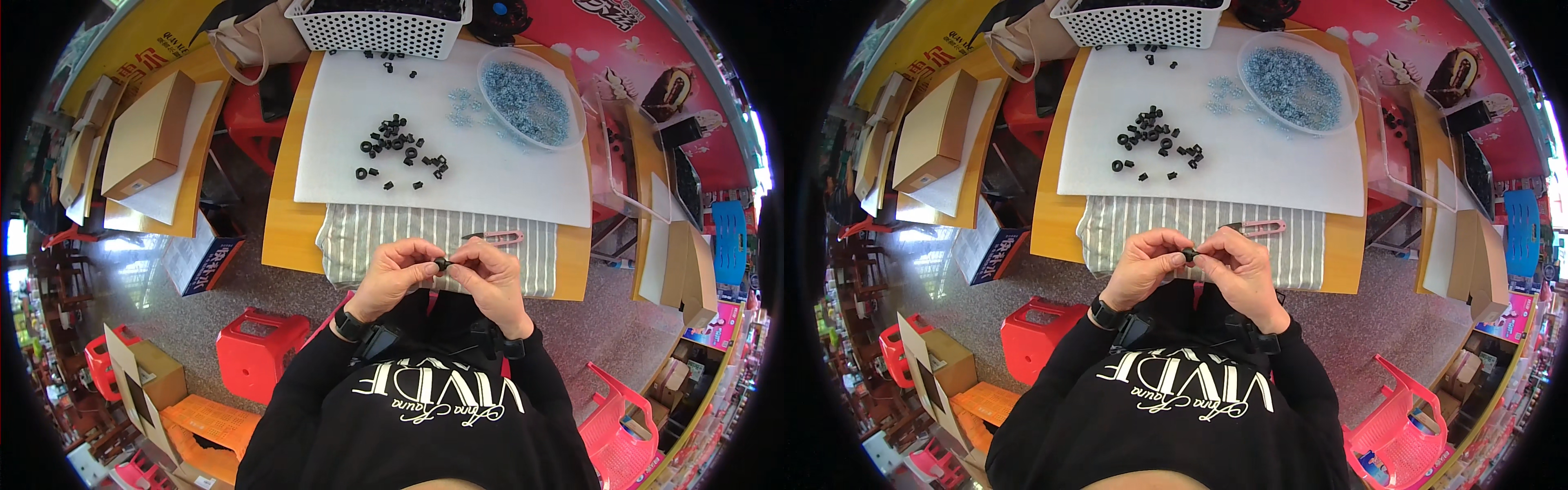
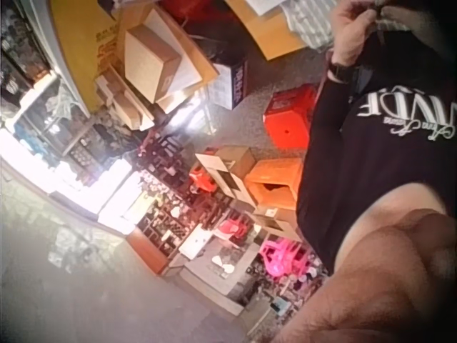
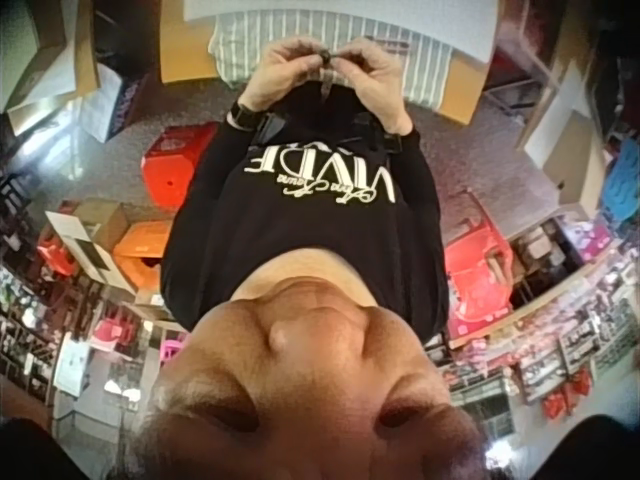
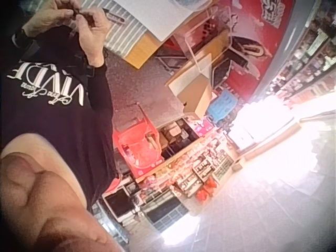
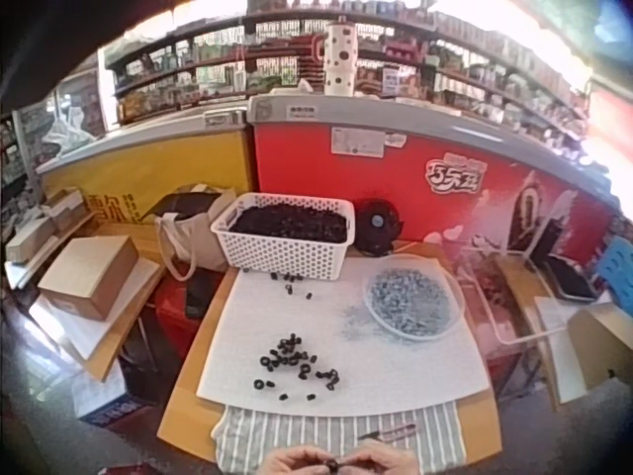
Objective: The person sits on the floor at a low table and repeatedly picks up small black plastic components from a white basket. They manipulate the parts with their hands, appearing to fit them together or inspect them, and place the assembled or sorted items back onto the table.
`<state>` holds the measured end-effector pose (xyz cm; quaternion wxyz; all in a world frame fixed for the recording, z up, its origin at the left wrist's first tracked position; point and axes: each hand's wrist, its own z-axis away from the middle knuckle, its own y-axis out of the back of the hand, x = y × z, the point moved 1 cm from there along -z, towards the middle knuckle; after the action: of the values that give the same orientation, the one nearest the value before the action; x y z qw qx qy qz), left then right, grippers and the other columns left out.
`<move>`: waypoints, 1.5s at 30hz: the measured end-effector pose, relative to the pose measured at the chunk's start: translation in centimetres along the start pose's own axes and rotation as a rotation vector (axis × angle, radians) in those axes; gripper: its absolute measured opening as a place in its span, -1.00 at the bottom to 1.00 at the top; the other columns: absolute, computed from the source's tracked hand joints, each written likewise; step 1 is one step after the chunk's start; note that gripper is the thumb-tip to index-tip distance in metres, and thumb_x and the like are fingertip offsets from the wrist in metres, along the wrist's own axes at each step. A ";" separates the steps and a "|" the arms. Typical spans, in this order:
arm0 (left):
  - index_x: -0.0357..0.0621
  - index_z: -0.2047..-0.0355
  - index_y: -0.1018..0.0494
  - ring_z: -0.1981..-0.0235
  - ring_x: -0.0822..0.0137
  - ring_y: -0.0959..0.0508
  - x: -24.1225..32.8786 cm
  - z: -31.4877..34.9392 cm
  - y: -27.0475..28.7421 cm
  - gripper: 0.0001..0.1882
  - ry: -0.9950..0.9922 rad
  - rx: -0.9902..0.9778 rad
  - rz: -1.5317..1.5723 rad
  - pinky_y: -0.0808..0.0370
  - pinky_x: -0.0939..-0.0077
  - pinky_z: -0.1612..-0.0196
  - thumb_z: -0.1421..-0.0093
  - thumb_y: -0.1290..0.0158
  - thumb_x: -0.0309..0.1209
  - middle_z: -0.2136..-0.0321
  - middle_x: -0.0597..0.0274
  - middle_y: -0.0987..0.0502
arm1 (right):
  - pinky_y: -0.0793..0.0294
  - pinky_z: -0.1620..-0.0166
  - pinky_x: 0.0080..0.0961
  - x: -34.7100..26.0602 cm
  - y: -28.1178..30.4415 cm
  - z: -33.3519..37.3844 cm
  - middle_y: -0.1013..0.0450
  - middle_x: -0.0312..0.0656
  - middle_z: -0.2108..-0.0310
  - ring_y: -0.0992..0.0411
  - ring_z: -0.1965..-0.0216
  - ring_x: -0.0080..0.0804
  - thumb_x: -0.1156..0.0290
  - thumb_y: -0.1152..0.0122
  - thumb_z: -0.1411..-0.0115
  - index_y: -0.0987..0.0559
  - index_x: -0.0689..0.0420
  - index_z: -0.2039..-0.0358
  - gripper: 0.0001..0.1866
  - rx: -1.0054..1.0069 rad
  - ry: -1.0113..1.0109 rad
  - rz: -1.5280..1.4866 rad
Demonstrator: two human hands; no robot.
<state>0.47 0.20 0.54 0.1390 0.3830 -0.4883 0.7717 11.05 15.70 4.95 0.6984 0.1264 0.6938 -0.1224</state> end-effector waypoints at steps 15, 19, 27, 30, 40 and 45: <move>-0.29 0.20 -0.57 0.28 0.43 -0.55 -0.4 -0.1 0.5 -0.85 -0.082 -0.073 0.148 -0.54 0.60 0.25 -0.21 -0.17 -0.56 0.24 0.17 -0.54 | -0.41 0.30 -0.65 1.2 -0.7 0.1 -0.47 -0.25 0.39 -0.43 0.35 -0.59 0.73 -0.27 -0.10 -0.57 0.27 0.34 -0.87 -0.018 0.071 -0.066; -0.29 0.20 -0.57 0.28 0.41 -0.56 -0.2 -0.2 0.5 -0.85 -0.083 -0.073 0.167 -0.57 0.56 0.21 -0.20 -0.17 -0.56 0.24 0.17 -0.54 | -0.40 0.31 -0.65 1.4 -0.7 0.2 -0.47 -0.25 0.39 -0.43 0.36 -0.58 0.73 -0.28 -0.09 -0.55 0.27 0.35 -0.87 -0.020 0.033 -0.107; -0.27 0.15 -0.58 0.18 0.39 -0.54 -0.4 -0.1 1.1 -0.81 -0.067 -0.109 0.122 -0.58 0.57 0.18 -0.21 -0.17 -0.55 0.22 0.17 -0.53 | -0.39 0.29 -0.67 1.3 -0.4 -0.2 -0.45 -0.30 0.41 -0.40 0.35 -0.62 0.68 -0.33 -0.09 -0.54 0.24 0.39 -0.87 -0.107 -0.025 -0.205; -0.27 0.08 -0.55 0.19 0.40 -0.54 -0.5 -0.1 1.2 -0.75 -0.033 -0.110 0.181 -0.57 0.60 0.18 -0.22 -0.17 -0.54 0.22 0.20 -0.52 | -0.40 0.28 -0.67 1.3 -0.5 -0.1 -0.43 -0.35 0.41 -0.38 0.35 -0.66 0.63 -0.33 -0.13 -0.57 0.23 0.33 -0.88 -0.088 -0.183 -0.278; -0.29 -0.15 -0.35 0.22 0.49 -0.56 0.3 -0.5 0.9 -0.50 0.025 -0.163 0.214 -0.54 0.64 0.23 -0.21 -0.19 -0.52 0.26 0.30 -0.54 | -0.50 0.24 -0.65 1.1 0.6 -0.7 -0.54 -0.26 0.26 -0.48 0.30 -0.62 0.61 -0.28 -0.17 -0.58 0.21 -0.02 -0.63 -0.333 -0.194 -0.144; -0.26 -0.01 -0.50 0.21 0.45 -0.57 -0.1 -0.2 1.4 -0.66 0.012 -0.163 0.161 -0.52 0.64 0.25 -0.20 -0.19 -0.53 0.17 0.17 -0.58 | -0.52 0.29 -0.62 1.6 0.3 0.0 -0.55 -0.20 0.31 -0.50 0.38 -0.59 0.63 -0.27 -0.16 -0.59 0.24 0.03 -0.67 -0.287 -0.128 -0.053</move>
<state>-0.35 -0.26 -0.46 0.1101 0.3252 -0.5776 0.7406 11.12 16.01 3.31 0.7485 -0.0012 0.6614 -0.0482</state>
